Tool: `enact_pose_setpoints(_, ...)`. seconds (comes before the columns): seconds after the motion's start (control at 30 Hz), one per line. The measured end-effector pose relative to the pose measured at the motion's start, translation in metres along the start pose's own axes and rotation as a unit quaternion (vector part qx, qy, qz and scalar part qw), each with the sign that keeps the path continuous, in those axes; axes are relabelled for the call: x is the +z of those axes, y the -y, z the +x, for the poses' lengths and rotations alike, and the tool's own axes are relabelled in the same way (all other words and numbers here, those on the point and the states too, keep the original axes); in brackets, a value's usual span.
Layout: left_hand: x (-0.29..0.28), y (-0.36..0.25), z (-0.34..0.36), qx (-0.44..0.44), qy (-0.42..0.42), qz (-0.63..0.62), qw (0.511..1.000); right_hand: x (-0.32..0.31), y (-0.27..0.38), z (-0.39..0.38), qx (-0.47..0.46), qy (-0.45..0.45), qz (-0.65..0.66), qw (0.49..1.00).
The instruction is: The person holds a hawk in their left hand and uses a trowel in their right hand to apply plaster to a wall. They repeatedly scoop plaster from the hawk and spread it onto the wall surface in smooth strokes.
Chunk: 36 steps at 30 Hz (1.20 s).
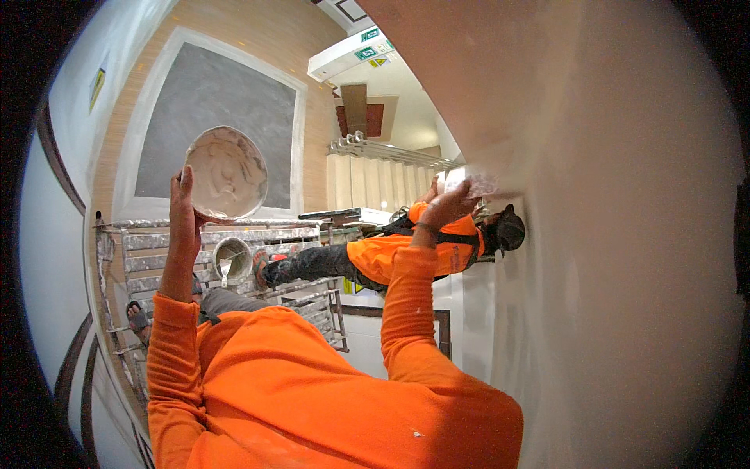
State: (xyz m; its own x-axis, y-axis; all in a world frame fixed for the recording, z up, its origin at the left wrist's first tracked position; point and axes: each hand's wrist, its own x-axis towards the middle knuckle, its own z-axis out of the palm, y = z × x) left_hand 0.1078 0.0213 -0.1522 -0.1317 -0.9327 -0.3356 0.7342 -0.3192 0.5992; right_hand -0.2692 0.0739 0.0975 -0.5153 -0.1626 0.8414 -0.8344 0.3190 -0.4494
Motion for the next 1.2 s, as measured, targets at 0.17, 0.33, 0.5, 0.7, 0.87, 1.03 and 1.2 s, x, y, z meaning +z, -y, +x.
enact_pose_setpoints(0.17,0.003,0.008,0.002,0.004,-0.023,-0.011,1.0,0.012,-0.098,0.074,0.055,0.011,0.136,0.989)
enact_pose_setpoints(0.33,-0.003,0.014,0.007,0.008,-0.025,-0.014,1.0,0.026,-0.072,0.069,0.035,0.009,0.264,0.964)
enact_pose_setpoints(0.5,0.009,0.018,0.008,-0.018,-0.009,-0.035,0.999,0.016,-0.109,0.093,-0.077,0.064,0.118,0.988)
enact_pose_setpoints(0.7,0.0,0.012,0.005,-0.02,-0.006,-0.018,1.0,0.011,0.014,0.022,0.114,0.054,0.387,0.913)
enact_pose_setpoints(0.87,-0.021,0.023,0.015,-0.042,0.015,0.022,0.999,-0.005,0.096,-0.036,0.073,0.091,0.291,0.95)
enact_pose_setpoints(1.03,-0.004,0.011,0.002,-0.025,-0.004,-0.005,1.0,-0.031,0.069,-0.057,-0.194,0.128,0.083,0.969)
enact_pose_setpoints(1.2,-0.005,0.025,0.008,-0.015,-0.026,-0.004,1.0,-0.009,-0.022,-0.026,-0.327,0.045,-0.067,0.942)
